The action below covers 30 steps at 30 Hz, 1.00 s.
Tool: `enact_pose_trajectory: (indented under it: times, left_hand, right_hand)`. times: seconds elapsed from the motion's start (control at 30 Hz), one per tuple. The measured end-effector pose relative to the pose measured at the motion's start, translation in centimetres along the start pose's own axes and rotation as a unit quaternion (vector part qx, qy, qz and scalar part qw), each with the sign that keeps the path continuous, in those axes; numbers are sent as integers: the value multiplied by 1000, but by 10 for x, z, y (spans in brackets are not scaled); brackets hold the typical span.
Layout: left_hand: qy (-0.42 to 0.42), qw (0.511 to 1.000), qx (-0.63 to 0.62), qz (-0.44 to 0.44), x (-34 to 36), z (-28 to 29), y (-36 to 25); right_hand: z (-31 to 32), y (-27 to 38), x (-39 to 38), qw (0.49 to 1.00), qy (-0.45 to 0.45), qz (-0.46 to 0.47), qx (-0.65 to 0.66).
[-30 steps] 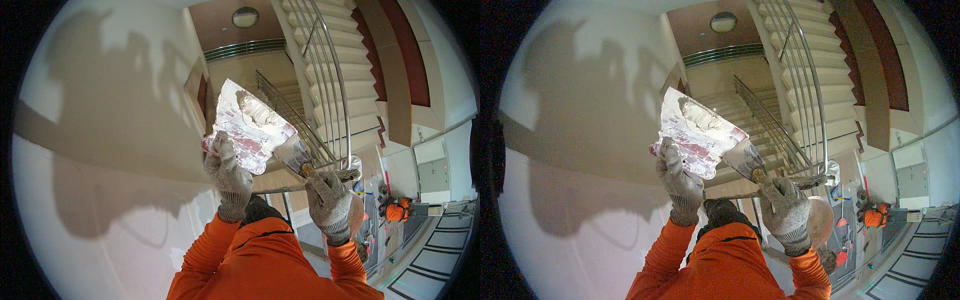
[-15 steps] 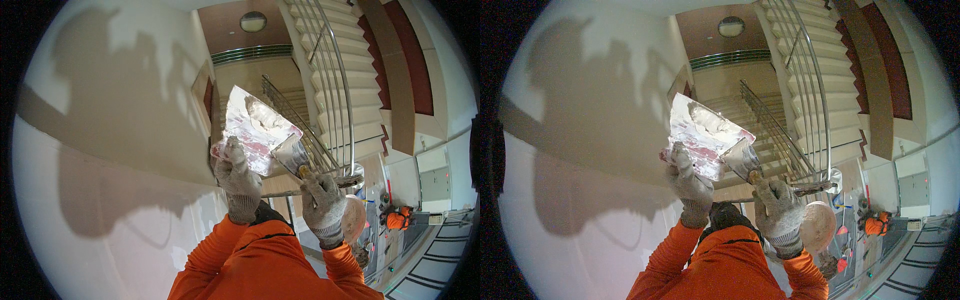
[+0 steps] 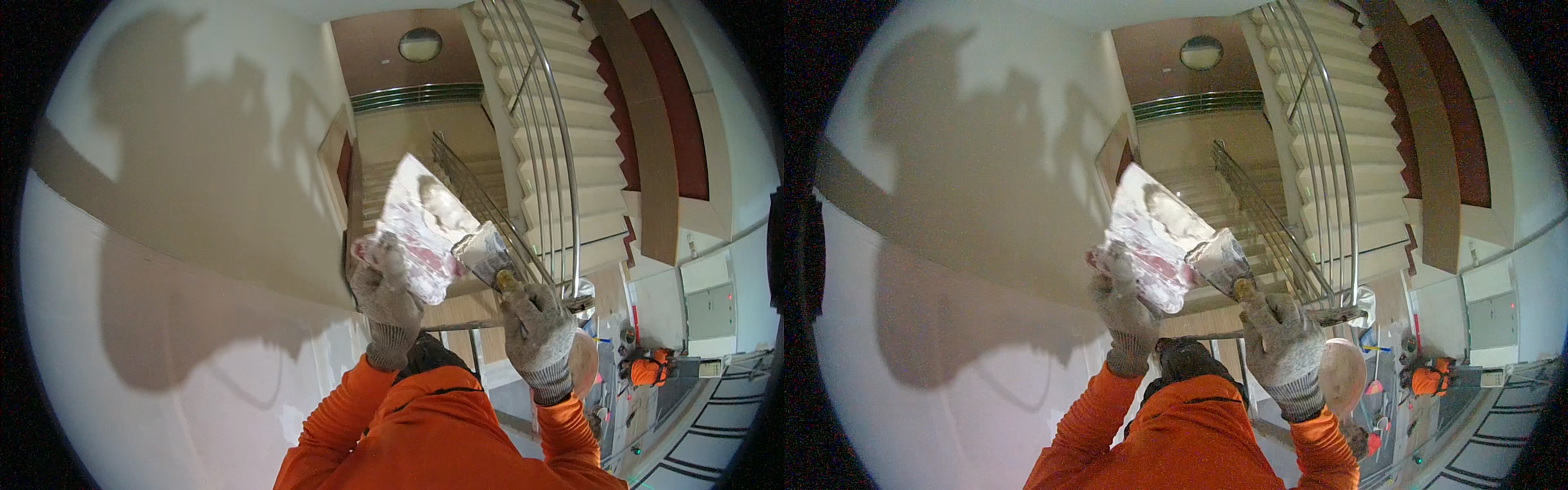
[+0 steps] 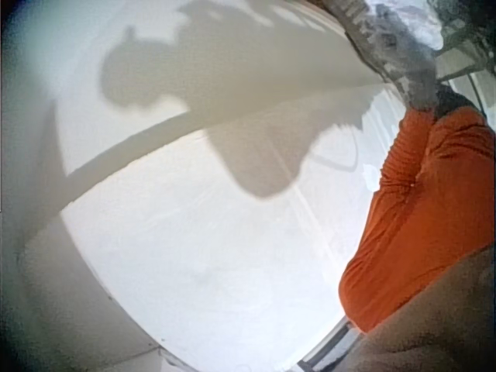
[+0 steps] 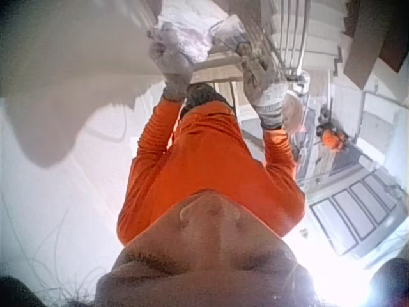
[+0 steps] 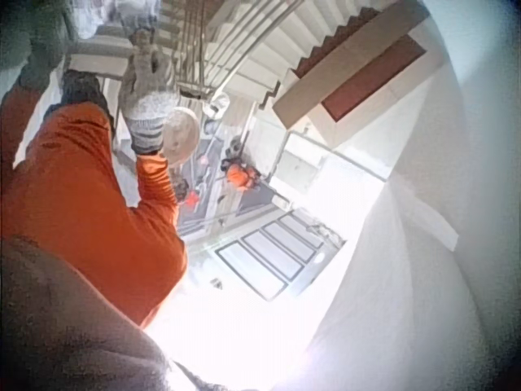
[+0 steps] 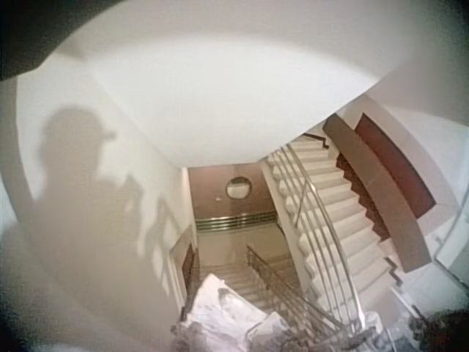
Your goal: The person applies plaster to a curved wall surface using a trowel and hawk. They repeatedly scoop plaster from the hawk and spread it across the wall, smoothing the surface in broad strokes.
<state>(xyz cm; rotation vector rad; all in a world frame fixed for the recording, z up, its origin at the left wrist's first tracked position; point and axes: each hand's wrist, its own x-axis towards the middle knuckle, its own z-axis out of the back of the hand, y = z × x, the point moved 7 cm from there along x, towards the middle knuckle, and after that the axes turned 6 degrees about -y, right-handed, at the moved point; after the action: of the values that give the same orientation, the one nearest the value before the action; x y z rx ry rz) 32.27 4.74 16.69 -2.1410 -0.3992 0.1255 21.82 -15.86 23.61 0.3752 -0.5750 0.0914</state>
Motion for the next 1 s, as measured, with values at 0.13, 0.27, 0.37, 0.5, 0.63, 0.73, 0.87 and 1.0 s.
enact_pose_trajectory:
  times: [0.13, 0.27, 0.37, 0.5, 0.63, 0.73, 0.87, 1.0]
  left_hand:
    - [-9, 998, -13, 62, -13, 2, 4]
    - [43, 998, -16, 48, -19, 15, 11]
    - [75, 996, 56, 4, -20, 16, 2]
    - [86, 962, 229, -122, -19, 20, -21]
    - [130, 945, 253, -161, -23, 16, -33]
    - [234, 899, 270, -252, -37, 8, -34]
    - [169, 929, 278, -175, -30, 20, -29]
    - [102, 972, 205, 45, 21, 56, -26]
  right_hand:
    - [3, 18, 16, 1000, -12, 14, 3]
    - [-2, 16, 21, 999, -12, 36, 31]
    - [-3, 21, 28, 995, -52, 37, 73]
    - [-7, 23, 37, 992, -54, 50, 107]
    - [-9, 24, 38, 985, -72, 49, 146]
    - [-3, 25, 44, 976, -103, 45, 188]
    - [9, 16, 58, 955, -57, -12, 290]
    - [1, -13, 49, 861, 58, -125, 490]
